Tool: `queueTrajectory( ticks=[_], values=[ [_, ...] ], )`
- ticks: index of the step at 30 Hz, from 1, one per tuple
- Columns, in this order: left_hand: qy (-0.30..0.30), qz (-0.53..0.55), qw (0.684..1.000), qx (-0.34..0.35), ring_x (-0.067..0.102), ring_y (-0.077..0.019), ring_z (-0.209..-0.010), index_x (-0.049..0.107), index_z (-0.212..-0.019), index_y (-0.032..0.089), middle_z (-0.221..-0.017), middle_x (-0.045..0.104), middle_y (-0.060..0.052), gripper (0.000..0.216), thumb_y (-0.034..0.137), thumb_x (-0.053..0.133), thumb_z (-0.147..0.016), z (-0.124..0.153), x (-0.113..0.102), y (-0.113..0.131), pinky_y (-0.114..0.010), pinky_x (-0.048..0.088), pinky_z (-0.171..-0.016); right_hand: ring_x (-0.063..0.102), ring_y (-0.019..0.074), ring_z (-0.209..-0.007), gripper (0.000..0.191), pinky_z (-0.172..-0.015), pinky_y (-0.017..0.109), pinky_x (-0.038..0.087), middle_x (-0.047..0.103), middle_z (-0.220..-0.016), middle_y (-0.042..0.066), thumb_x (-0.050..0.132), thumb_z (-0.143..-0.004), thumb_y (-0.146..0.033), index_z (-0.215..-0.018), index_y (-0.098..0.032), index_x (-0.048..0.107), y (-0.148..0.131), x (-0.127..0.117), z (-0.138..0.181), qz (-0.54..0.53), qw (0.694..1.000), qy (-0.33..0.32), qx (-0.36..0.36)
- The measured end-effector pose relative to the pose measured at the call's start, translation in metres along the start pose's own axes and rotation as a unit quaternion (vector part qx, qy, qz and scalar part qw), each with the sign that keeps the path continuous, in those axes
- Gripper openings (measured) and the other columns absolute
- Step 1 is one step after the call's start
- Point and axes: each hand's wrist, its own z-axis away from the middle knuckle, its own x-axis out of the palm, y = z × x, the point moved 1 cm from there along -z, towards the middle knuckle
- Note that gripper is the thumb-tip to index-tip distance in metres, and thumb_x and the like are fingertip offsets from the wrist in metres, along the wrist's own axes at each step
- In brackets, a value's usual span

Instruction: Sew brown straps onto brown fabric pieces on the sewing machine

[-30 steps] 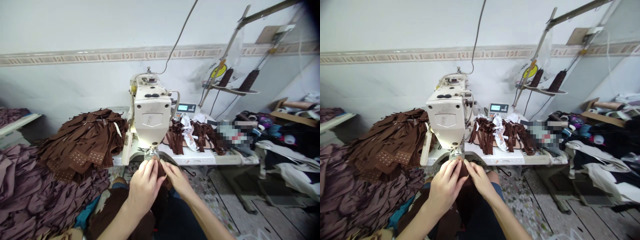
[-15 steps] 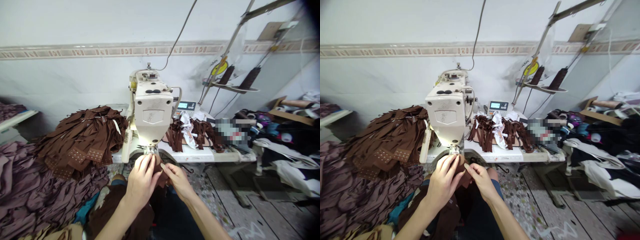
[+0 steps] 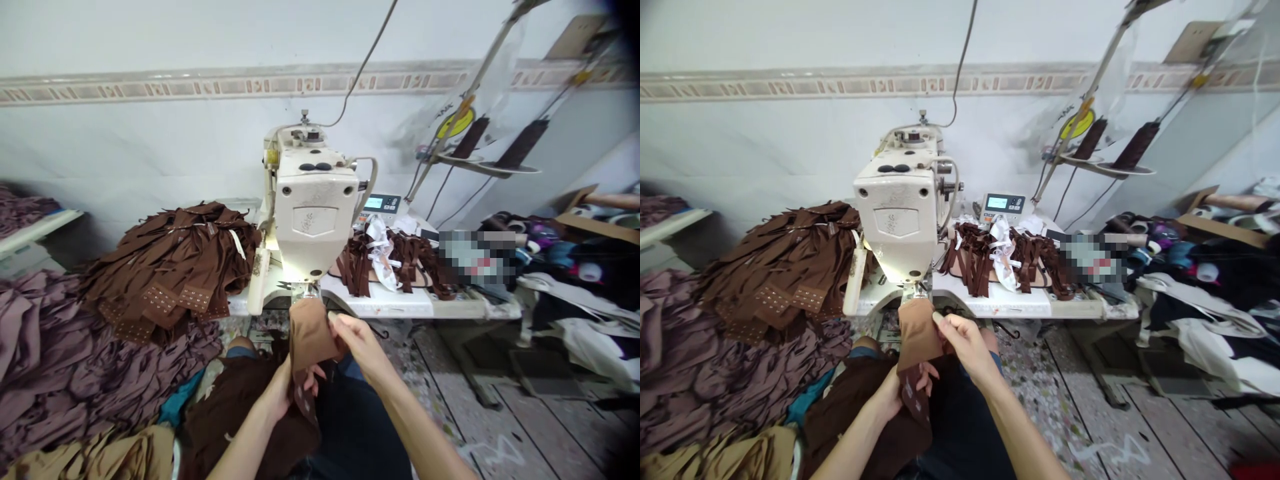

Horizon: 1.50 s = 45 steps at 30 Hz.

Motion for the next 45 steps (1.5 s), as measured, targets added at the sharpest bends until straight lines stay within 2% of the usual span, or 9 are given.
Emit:
queueTrajectory(
  ticks=[5,10,16,20,25,34,39,43,45],
  values=[
    [0.088,0.109,0.989,0.040,0.064,-0.0145,-0.052,0.074,-0.083,0.016,-0.059,0.067,0.000,0.051,0.064,0.088,-0.073,0.009,-0.006,0.009,-0.026,0.054,-0.057,0.051,0.0140,-0.059,0.052,-0.057,0.027,0.039,0.058,-0.063,-0.002,0.079,-0.087,-0.068,-0.076,-0.019,0.066,-0.008,0.001,0.018,0.079,0.996,0.004,-0.031],
    [0.183,0.155,0.966,0.093,0.079,-0.0188,-0.078,0.075,-0.112,0.020,-0.091,0.084,-0.003,0.060,0.056,0.096,-0.068,0.028,-0.028,0.041,-0.028,0.060,-0.078,0.056,0.0158,-0.063,0.047,-0.062,0.028,0.044,0.064,-0.066,0.001,0.079,-0.089,-0.061,-0.074,-0.018,0.067,-0.008,-0.030,0.028,0.146,0.986,-0.077,0.000],
    [0.146,0.093,0.978,0.113,0.077,-0.0214,-0.079,0.081,-0.099,0.015,-0.091,0.084,-0.006,0.043,0.047,0.095,-0.074,0.062,-0.023,0.065,-0.028,0.059,-0.076,0.064,0.0216,-0.071,0.045,-0.065,0.031,0.048,0.075,-0.077,0.006,0.076,-0.086,-0.063,-0.079,-0.018,0.077,0.016,-0.075,0.020,0.293,0.951,-0.089,0.037],
    [0.065,-0.096,0.984,0.137,0.073,-0.0195,-0.079,0.082,-0.097,0.015,-0.087,0.081,-0.005,0.030,0.045,0.081,-0.091,0.073,-0.004,0.061,-0.027,0.055,-0.076,0.068,0.0240,-0.082,0.046,-0.074,0.033,0.050,0.078,-0.087,0.007,0.067,-0.096,-0.063,-0.093,-0.020,0.082,0.015,-0.042,0.034,0.248,0.962,-0.107,0.021],
    [0.078,-0.308,0.918,0.238,0.064,-0.0158,-0.071,0.079,-0.095,0.020,-0.080,0.071,-0.001,0.013,0.029,0.070,-0.094,0.075,0.017,0.057,-0.024,0.048,-0.069,0.068,0.0221,-0.085,0.032,-0.071,0.030,0.048,0.077,-0.094,0.006,0.080,-0.092,-0.053,-0.094,-0.021,0.083,0.003,0.013,0.046,0.184,0.978,-0.089,-0.036],
    [0.048,-0.339,0.903,0.258,0.062,-0.0129,-0.065,0.074,-0.082,0.019,-0.072,0.065,0.002,0.023,0.032,0.069,-0.100,0.085,0.026,0.095,-0.021,0.049,-0.063,0.059,0.0142,-0.057,0.028,-0.056,0.026,0.044,0.070,-0.072,0.001,0.082,-0.089,-0.046,-0.088,-0.019,0.079,-0.016,0.008,0.034,0.044,0.996,-0.079,-0.018],
    [0.125,-0.451,0.759,0.453,0.074,-0.0155,-0.093,0.076,-0.117,0.020,-0.102,0.074,-0.005,0.020,0.015,0.061,-0.104,0.079,0.025,0.132,-0.022,0.059,-0.084,0.059,0.0149,-0.064,0.022,-0.055,0.027,0.041,0.068,-0.081,0.004,0.084,-0.087,-0.041,-0.084,-0.020,0.081,-0.034,0.010,0.002,0.055,0.986,0.007,-0.159],
    [0.049,-0.615,0.575,0.537,0.076,-0.0194,-0.116,0.061,-0.150,0.020,-0.144,0.071,-0.012,0.051,0.002,0.042,-0.105,0.067,0.022,0.146,-0.028,0.062,-0.098,0.062,0.0174,-0.071,0.025,-0.062,0.029,0.048,0.068,-0.083,0.003,0.090,-0.079,-0.042,-0.078,-0.020,0.079,-0.037,0.011,-0.022,0.031,0.981,0.035,-0.187],
    [0.019,-0.668,0.527,0.525,0.078,-0.0199,-0.112,0.054,-0.156,0.019,-0.152,0.067,-0.011,0.055,0.003,0.039,-0.105,0.063,0.020,0.147,-0.030,0.065,-0.095,0.061,0.0166,-0.068,0.028,-0.062,0.029,0.049,0.068,-0.080,0.003,0.090,-0.080,-0.045,-0.078,-0.020,0.078,-0.036,0.009,-0.025,0.019,0.986,0.033,-0.161]
  ],
)
